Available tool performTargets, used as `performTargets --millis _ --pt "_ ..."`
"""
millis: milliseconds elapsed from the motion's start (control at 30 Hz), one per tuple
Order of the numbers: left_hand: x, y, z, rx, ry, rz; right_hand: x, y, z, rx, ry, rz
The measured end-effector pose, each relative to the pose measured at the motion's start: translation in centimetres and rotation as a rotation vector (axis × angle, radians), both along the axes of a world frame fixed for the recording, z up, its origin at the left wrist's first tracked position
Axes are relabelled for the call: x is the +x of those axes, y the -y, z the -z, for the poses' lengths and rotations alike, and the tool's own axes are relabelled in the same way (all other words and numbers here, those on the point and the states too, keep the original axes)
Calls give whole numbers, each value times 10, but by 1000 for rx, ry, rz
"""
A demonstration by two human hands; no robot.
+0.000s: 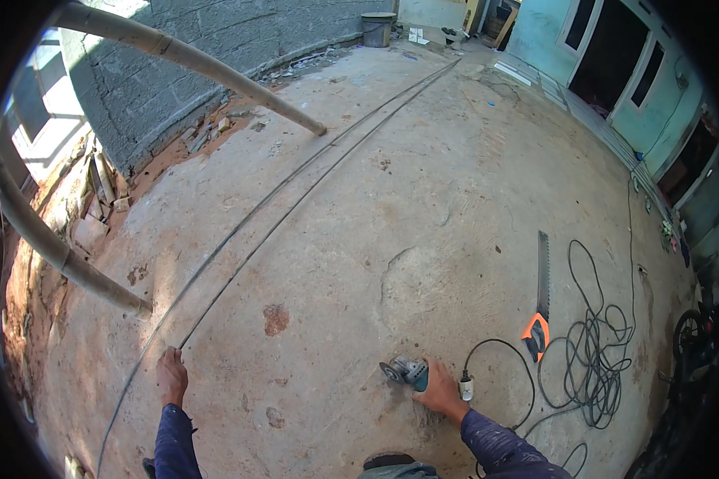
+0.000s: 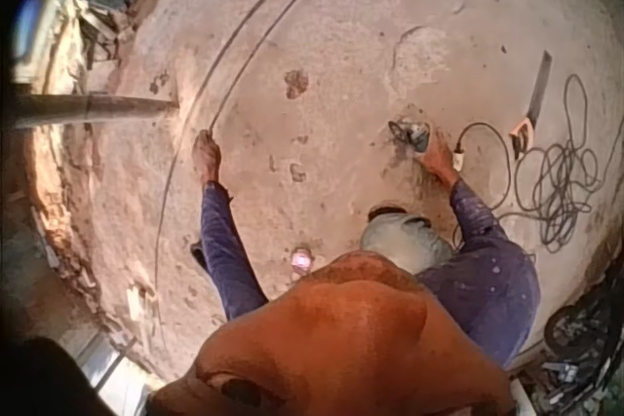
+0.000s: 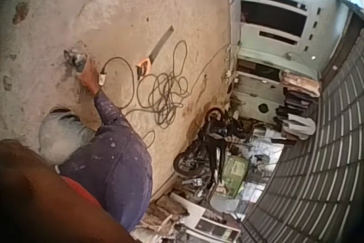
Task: The person plugs in an angle grinder and cuts a metal rod with it. Then, the person retrieves a saw, aligns the metal rods by hand, and cuts the rod again using the angle grinder.
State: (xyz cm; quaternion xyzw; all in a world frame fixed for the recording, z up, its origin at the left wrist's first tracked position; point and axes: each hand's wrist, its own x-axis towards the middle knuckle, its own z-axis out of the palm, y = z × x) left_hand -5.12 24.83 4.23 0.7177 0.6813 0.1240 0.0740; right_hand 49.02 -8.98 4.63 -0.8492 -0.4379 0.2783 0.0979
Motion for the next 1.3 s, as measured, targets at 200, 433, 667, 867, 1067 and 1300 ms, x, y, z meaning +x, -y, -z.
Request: performTargets --millis 200,433,667,867,1067,1300 --pt "136 60 -142 60 202 683 -9 -23 -4 -38 79 39" --pt "167 215 -184 -19 972 554 -3 -7 0 -3 -36 -87" --pt "84 170 -104 205 2021 -447 -9 -59 -49 444 -60 61" --pt "-52 140 -2 -54 594 -561 -176 -249 -53 724 -161 -788" --pt "-123 54 33 72 78 -395 -271 -425 40 631 175 -1033" --pt "-155 100 -8 -108 135 -110 -311 -443 93 662 347 -860"
